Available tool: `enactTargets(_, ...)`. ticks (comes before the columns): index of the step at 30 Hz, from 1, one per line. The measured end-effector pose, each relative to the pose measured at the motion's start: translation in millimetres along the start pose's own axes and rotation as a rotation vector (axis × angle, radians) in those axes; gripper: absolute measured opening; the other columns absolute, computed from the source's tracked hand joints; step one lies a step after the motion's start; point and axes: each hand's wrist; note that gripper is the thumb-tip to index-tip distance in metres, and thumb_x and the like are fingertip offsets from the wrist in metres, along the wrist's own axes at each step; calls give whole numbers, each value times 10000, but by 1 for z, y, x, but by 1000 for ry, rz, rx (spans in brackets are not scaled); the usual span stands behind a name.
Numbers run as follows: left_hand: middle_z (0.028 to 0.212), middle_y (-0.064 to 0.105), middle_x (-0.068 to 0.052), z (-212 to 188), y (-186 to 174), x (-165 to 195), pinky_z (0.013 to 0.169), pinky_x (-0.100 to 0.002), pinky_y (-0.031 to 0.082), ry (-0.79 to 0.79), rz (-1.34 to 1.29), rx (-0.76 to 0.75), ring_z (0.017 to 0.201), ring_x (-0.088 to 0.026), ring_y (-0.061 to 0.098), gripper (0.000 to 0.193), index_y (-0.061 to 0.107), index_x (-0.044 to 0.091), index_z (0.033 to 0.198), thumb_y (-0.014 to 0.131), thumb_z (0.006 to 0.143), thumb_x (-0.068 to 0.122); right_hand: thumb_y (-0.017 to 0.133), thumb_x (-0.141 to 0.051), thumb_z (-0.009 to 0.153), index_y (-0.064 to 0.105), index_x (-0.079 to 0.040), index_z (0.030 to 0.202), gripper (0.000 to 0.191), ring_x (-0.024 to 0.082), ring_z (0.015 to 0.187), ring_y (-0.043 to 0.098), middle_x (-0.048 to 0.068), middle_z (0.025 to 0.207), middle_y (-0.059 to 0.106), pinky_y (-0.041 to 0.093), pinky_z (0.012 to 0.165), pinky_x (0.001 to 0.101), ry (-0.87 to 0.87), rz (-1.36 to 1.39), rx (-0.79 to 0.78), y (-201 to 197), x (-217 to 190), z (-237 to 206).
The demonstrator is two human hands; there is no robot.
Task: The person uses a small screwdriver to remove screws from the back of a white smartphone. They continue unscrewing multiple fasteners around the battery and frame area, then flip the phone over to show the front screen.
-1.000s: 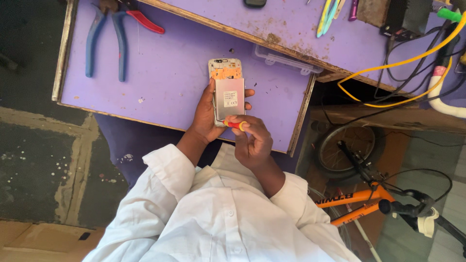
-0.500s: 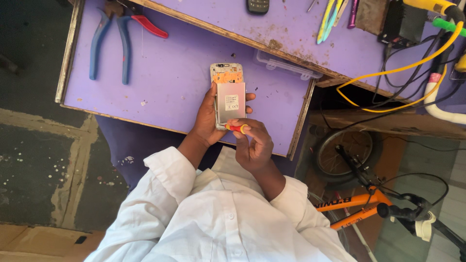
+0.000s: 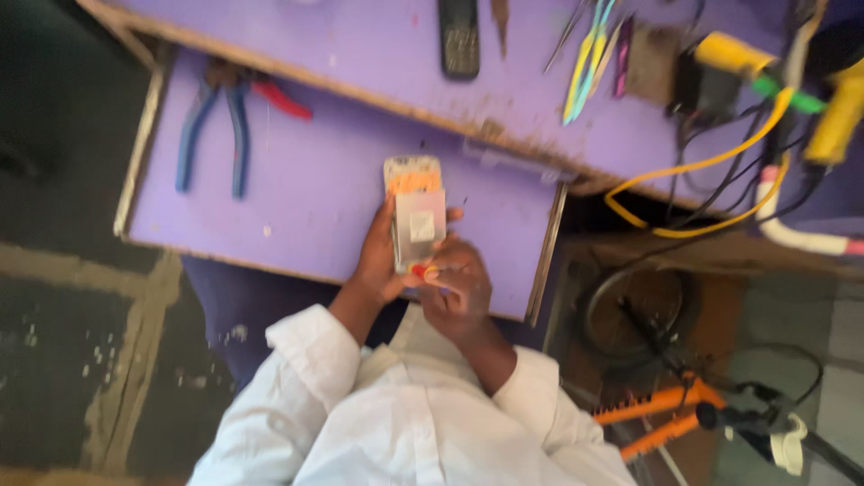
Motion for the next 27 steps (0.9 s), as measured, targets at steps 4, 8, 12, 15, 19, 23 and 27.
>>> enactTargets(4,1261,667,-222,-3,15,8,857,-466,601,-2,31,-15,986,-337,702,673,503,107,1431,320,1041,623,511,45,1059,472,-124,1306,302,371,1217,661,217,1267,683,541,1068,487,200,215,-141,4,-10,17)
enactTargets(8,1291,666,-226,-5,28,13,841,-432,609,-53,-34,3,980,-308,705,662,500,109,1437,349,1034,613,762,-84,929,484,-127,1239,418,333,1073,635,160,1106,658,489,1043,497,-79,12,0,3,-19,38)
enactTargets(12,1274,649,-255,-8,32,12,818,-422,618,1,-46,-93,976,-317,704,649,479,115,1436,385,1030,612,604,48,1012,479,-122,1267,331,319,1126,682,155,1184,719,482,1090,504,55,113,-49,-1,-27,43)
enactTargets(15,1279,650,-250,-10,32,9,808,-426,623,-16,-70,-112,973,-313,701,653,474,108,1440,401,1030,612,749,-37,960,491,-136,1239,392,303,1123,640,116,1166,665,488,1068,495,-34,62,-16,-2,-29,42)
enactTargets(19,1262,645,-247,-10,33,5,798,-434,626,1,-22,-85,972,-331,708,659,470,117,1429,398,1014,622,570,88,1012,536,-98,1235,292,279,1114,721,145,1269,720,586,981,459,53,123,-103,-8,-28,36)
enactTargets(23,1306,639,-267,-13,33,1,828,-429,625,-9,-70,-86,1007,-316,703,655,463,102,1468,396,1047,600,680,35,964,491,-97,1211,338,303,1141,641,141,1261,645,487,1041,495,-1,78,-30,-8,-31,29)
enactTargets(27,1283,642,-264,-16,33,-2,814,-439,622,24,-23,-103,986,-342,706,664,470,103,1451,403,1030,612,742,24,977,535,-131,1199,341,243,1040,703,101,1194,708,586,937,407,15,97,-21,-10,-30,27)
Point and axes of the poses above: each hand's wrist, its own z-axis towards the middle knuckle, its own y-axis out of the palm, x = y × z
